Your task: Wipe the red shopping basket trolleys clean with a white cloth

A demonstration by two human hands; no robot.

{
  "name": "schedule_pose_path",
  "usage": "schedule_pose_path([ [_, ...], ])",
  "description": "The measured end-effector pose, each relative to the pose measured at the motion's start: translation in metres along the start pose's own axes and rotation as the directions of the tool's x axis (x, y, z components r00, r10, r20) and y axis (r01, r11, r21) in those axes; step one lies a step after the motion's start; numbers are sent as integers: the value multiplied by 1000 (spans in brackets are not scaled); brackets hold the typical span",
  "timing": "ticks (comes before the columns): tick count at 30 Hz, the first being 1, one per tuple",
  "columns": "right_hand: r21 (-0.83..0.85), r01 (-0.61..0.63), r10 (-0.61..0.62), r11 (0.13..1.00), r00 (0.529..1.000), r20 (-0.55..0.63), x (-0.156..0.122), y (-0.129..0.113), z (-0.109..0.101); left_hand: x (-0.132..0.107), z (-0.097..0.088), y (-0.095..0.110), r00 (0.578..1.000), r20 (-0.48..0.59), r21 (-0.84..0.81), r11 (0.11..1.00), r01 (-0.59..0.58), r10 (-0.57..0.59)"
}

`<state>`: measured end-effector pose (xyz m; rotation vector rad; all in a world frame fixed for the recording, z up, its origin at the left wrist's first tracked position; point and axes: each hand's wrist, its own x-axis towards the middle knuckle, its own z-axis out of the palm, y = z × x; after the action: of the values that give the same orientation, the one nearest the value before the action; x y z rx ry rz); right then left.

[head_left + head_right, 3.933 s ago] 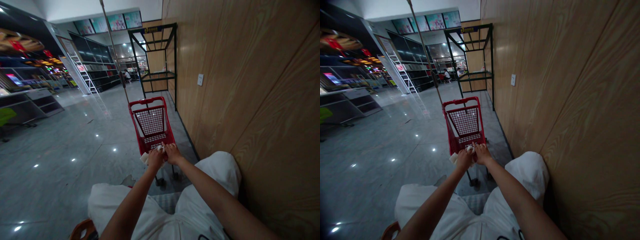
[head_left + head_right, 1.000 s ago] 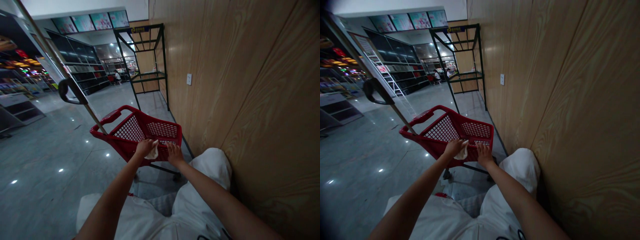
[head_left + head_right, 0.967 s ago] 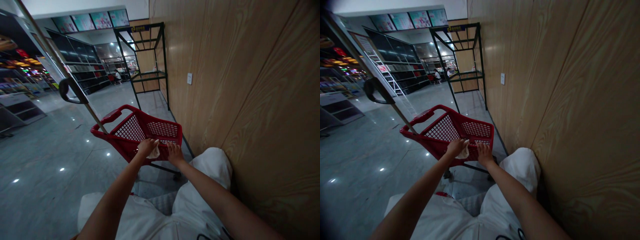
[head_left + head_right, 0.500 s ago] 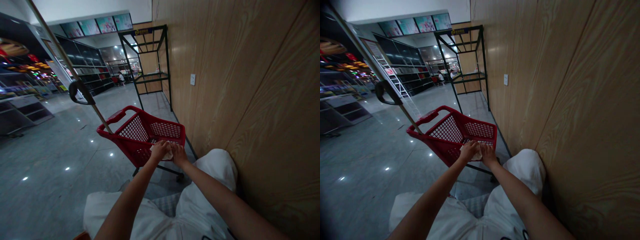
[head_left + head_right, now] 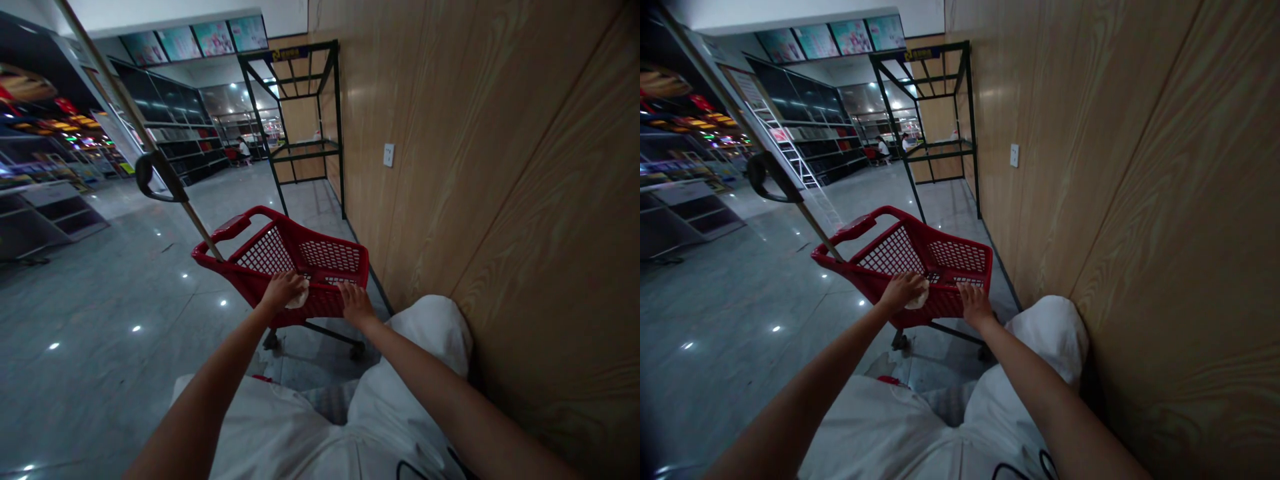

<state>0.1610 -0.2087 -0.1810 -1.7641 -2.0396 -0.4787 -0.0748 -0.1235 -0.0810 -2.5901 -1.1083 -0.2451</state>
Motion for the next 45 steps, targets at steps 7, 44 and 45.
schedule_pose_path([
  [7,15,-67,67,998,997,44,0,-24,-10,10,12,82,986,-50,-1,988,156,-156],
  [44,-27,-2,4,1000,997,75,16,-31,3,-19,-4,58,977,-21,64,975,211,-210],
  [45,-22,10,-9,1000,997,73,15,-29,2,-11,0,72,980,-17,54,979,197,-196],
])
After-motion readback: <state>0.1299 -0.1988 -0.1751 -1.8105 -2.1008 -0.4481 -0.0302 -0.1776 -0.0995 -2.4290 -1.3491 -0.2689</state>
